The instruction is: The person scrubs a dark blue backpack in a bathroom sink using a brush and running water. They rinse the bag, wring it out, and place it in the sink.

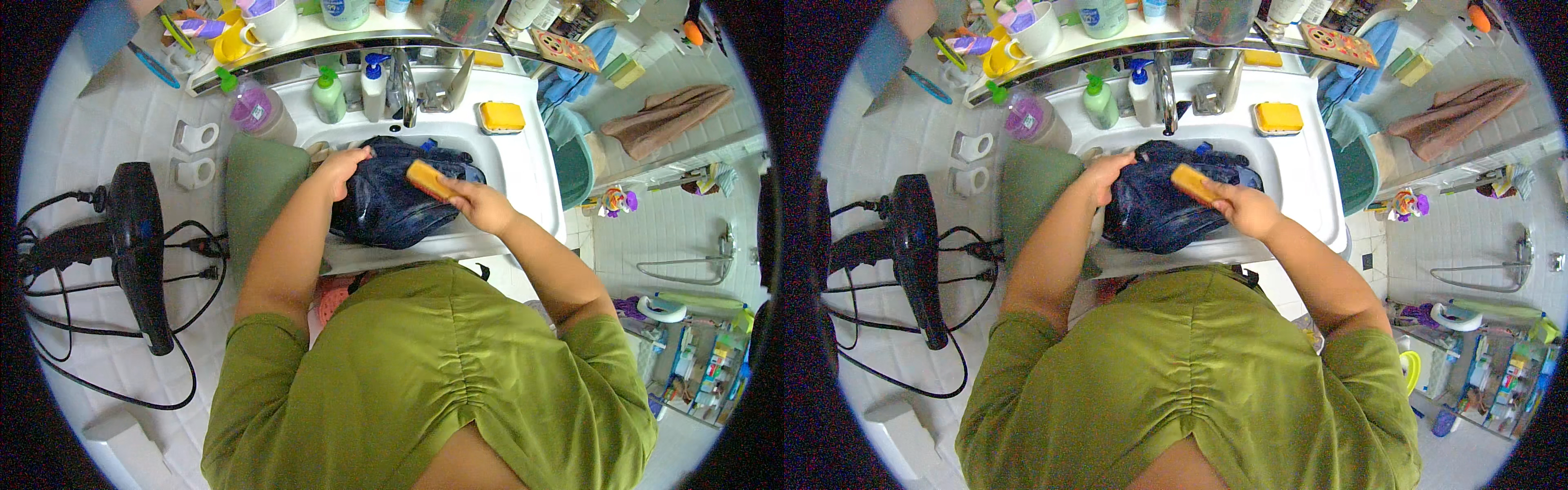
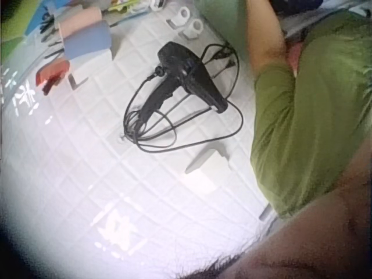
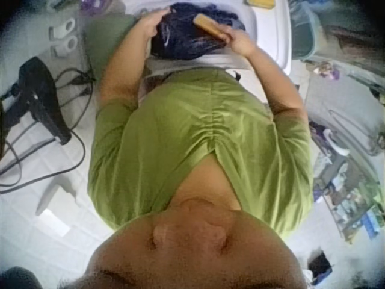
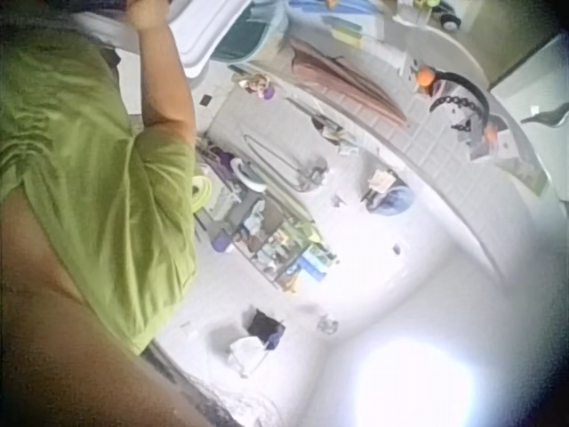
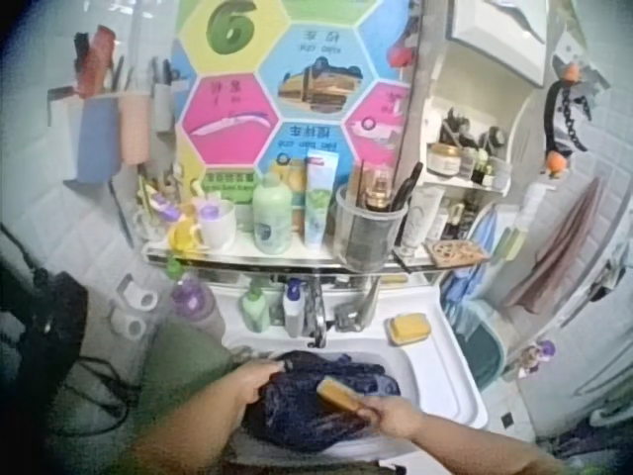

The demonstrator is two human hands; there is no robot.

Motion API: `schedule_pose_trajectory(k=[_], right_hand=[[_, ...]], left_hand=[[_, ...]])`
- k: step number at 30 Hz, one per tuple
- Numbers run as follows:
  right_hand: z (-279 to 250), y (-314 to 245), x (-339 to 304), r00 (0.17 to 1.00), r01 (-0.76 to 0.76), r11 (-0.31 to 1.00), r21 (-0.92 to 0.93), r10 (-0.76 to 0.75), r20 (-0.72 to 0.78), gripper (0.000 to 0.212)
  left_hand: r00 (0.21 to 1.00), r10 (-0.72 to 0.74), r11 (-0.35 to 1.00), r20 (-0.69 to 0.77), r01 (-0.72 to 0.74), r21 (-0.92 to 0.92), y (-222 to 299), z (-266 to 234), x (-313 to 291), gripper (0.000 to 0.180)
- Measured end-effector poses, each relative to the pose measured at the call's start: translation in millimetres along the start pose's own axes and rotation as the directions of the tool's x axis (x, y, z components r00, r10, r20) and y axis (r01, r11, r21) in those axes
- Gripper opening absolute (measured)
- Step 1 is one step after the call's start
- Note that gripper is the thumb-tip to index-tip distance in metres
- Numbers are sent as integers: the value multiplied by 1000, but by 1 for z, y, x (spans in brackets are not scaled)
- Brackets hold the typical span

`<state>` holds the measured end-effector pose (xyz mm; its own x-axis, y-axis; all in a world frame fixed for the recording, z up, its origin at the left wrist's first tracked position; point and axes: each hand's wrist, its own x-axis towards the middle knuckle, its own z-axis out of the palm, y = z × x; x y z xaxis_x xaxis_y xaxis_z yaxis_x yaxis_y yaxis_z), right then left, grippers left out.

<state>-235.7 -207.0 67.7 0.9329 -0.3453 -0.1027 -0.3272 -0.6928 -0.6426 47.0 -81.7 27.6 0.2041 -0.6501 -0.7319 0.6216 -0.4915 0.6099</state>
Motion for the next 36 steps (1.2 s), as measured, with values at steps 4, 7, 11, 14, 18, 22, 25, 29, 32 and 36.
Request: schedule_pose_trajectory(k=[4,7,11,14,18,22,25,29,32,36], right_hand=[[30,-45,19,978,188,967,171,-167,-128,43],[53,-16,33,985,-104,989,101,116,-127,41],[47,50,17,890,-412,899,145,432,-146,37],[55,-10,23,961,52,952,303,34,-273,38],[66,13,38,978,-202,978,58,205,-48,41],[42,57,46,869,-473,878,79,479,-126,42],[42,34,40,944,-204,973,112,225,-240,42],[45,14,34,938,-347,937,36,346,39,41],[47,80,32,815,-573,817,61,576,-63,40],[48,28,17,899,-220,946,240,292,-327,39]], left_hand=[[990,41,987,-132,-19,159,5,30,-31,30],[986,55,994,-158,-69,-84,-16,-6,6,33],[998,5,987,-56,-14,-158,-9,6,-26,30],[990,139,986,12,-139,93,-14,13,-49,21],[955,276,910,106,-295,290,-21,1,-59,16],[946,312,907,88,-324,270,-29,-9,-65,17],[911,407,869,61,-407,281,-31,-11,-66,19],[851,522,810,-48,-477,342,-35,-16,-71,20],[795,597,756,-107,-514,405,-35,-14,-63,19],[730,644,747,-228,-536,394,-54,-28,-52,18]])
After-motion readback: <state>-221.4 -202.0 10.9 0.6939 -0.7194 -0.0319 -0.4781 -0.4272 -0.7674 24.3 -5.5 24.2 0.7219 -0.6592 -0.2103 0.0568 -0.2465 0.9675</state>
